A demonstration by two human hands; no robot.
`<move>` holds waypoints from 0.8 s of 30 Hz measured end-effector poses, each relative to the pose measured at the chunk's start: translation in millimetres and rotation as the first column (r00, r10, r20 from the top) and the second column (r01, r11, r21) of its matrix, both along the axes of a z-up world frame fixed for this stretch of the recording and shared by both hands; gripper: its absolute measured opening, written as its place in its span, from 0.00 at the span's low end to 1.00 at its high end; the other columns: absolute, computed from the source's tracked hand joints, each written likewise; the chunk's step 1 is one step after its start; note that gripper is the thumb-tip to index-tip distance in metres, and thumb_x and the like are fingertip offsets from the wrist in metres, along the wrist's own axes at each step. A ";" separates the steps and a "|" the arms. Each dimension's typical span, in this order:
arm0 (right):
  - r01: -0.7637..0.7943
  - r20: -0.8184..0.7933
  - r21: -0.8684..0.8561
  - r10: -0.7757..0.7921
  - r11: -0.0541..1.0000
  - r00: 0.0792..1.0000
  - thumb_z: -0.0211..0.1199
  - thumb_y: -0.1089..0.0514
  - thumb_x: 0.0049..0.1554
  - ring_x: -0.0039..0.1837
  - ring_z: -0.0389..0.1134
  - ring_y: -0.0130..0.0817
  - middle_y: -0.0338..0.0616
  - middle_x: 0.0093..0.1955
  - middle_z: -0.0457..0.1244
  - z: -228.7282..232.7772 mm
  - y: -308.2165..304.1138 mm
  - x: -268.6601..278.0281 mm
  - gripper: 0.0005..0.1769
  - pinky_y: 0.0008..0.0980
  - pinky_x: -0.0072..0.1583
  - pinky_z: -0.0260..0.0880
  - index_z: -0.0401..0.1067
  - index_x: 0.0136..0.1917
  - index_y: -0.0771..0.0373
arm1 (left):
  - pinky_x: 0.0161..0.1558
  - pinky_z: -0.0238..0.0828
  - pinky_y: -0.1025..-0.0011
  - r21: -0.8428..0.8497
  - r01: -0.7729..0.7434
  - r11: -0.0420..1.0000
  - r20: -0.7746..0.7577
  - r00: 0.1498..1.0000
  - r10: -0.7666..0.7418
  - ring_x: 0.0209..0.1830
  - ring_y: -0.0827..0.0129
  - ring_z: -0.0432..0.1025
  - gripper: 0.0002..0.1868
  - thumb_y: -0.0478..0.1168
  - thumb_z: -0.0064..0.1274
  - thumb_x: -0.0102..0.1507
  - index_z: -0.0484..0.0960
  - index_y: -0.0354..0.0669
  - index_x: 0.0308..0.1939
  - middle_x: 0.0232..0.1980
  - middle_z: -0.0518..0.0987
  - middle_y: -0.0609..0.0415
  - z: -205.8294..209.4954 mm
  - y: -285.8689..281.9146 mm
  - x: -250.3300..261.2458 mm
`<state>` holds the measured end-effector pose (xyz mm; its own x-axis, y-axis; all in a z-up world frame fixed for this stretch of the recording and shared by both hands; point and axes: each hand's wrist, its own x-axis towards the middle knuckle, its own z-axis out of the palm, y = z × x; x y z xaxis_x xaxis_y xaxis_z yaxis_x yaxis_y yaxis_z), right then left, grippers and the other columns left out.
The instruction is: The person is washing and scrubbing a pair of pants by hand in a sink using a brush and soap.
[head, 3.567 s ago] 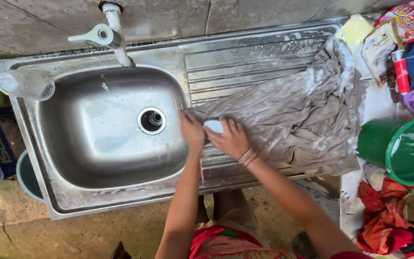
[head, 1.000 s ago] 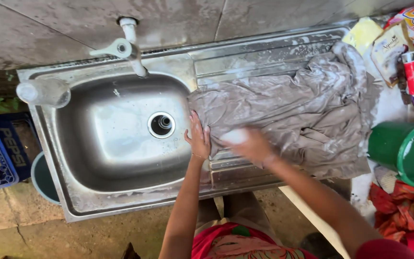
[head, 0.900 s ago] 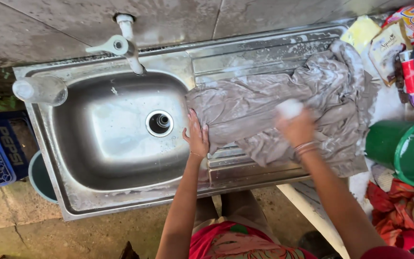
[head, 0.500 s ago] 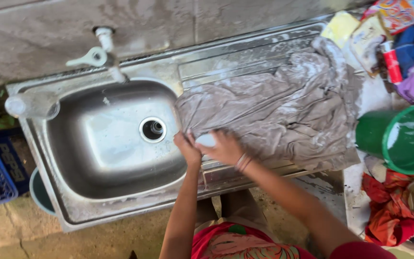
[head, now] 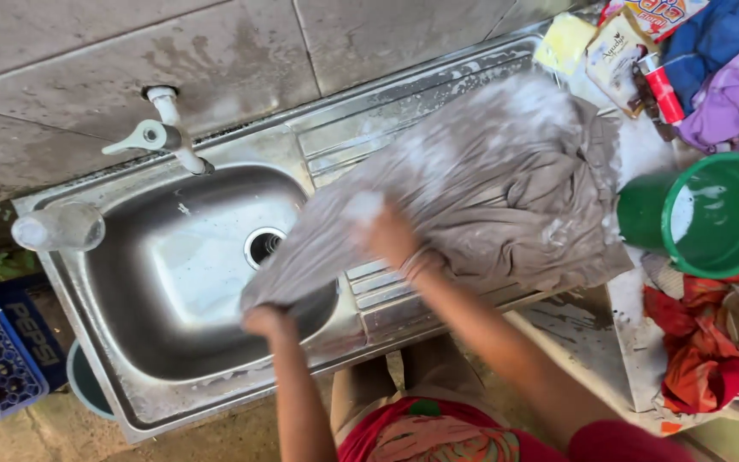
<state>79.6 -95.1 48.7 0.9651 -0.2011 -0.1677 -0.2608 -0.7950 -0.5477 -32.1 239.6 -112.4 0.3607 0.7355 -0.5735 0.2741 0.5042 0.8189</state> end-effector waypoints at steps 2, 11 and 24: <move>-0.466 0.179 -0.108 0.478 0.878 0.860 0.63 0.42 0.55 0.53 0.70 0.45 0.50 0.53 0.67 3.4 47.1 -31.8 0.19 0.44 0.51 0.73 0.79 0.59 0.40 | 0.17 0.46 0.69 -0.303 -0.244 0.921 -0.062 0.970 0.237 0.15 0.66 0.51 0.30 0.68 0.17 0.65 0.64 0.54 0.27 0.22 0.61 0.57 -15.5 49.9 7.4; 0.360 0.462 -0.722 0.024 0.591 0.887 0.63 0.30 0.57 0.48 0.70 0.46 0.52 0.53 0.65 -80.0 -258.2 25.1 0.29 0.40 0.47 0.68 0.81 0.64 0.45 | 0.46 0.84 0.52 -0.033 -0.487 0.873 0.011 0.873 0.488 0.49 0.51 0.77 0.15 0.42 0.32 0.71 0.62 0.42 0.60 0.60 0.75 0.42 28.1 118.3 31.9; -0.300 0.328 -0.161 0.337 0.940 0.883 0.65 0.30 0.52 0.54 0.70 0.52 0.57 0.54 0.67 -33.9 -158.3 10.6 0.40 0.50 0.56 0.69 0.74 0.63 0.64 | 0.68 0.61 0.45 0.004 -0.604 0.797 0.382 0.738 0.557 0.71 0.50 0.62 0.28 0.53 0.30 0.70 0.52 0.59 0.75 0.77 0.57 0.48 80.9 154.0 78.2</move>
<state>90.2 -253.4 14.8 0.9728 0.1291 0.1923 0.2065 -0.8594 -0.4677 46.1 393.6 -31.4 -0.0048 0.9211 -0.3894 -0.3493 0.3633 0.8637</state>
